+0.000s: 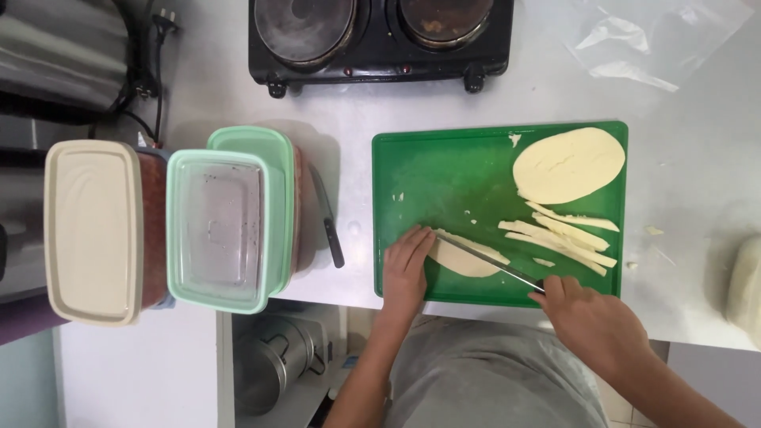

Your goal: Cutting potatoes into thin sticks on a green cutting board using a chef's knife and placing them into a plastic storage container.

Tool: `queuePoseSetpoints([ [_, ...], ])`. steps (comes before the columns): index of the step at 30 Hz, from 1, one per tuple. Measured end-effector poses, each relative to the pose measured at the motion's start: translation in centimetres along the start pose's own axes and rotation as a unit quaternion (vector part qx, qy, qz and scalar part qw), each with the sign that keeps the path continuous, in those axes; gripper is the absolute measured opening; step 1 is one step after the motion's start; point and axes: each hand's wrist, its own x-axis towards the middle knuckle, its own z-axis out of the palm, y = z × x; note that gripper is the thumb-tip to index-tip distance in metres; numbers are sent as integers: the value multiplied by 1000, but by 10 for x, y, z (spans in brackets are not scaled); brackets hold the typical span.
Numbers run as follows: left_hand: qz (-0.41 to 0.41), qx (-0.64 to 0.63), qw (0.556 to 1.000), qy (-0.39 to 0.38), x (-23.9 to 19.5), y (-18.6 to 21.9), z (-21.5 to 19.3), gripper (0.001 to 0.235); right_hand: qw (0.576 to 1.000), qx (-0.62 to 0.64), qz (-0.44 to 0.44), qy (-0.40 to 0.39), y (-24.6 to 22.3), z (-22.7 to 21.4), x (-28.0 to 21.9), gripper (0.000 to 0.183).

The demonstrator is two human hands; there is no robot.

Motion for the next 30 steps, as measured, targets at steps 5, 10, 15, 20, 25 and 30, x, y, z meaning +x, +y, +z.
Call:
queuePoseSetpoints([
  [5, -12, -16, 1000, 2, 1, 0, 4, 42, 999, -27, -5, -34, -5, -1, 3, 35],
  [10, 2, -3, 1000, 3, 4, -2, 6, 39, 998, 0, 25, -65, 7, 47, 4, 36],
  [15, 51, 57, 997, 3, 1, -4, 8, 42, 989, 49, -30, 135, 21, 96, 9, 40],
  [20, 82, 83, 992, -47, 43, 15, -12, 31, 996, 53, 3, 74, 18, 95, 2, 39],
  [25, 35, -103, 969, -223, 98, -2, 7, 15, 995, 88, -1, 51, 29, 77, 16, 39],
  [30, 6, -146, 852, -503, 135, -21, 27, 24, 997, 53, -1, 51, 28, 60, 16, 40],
])
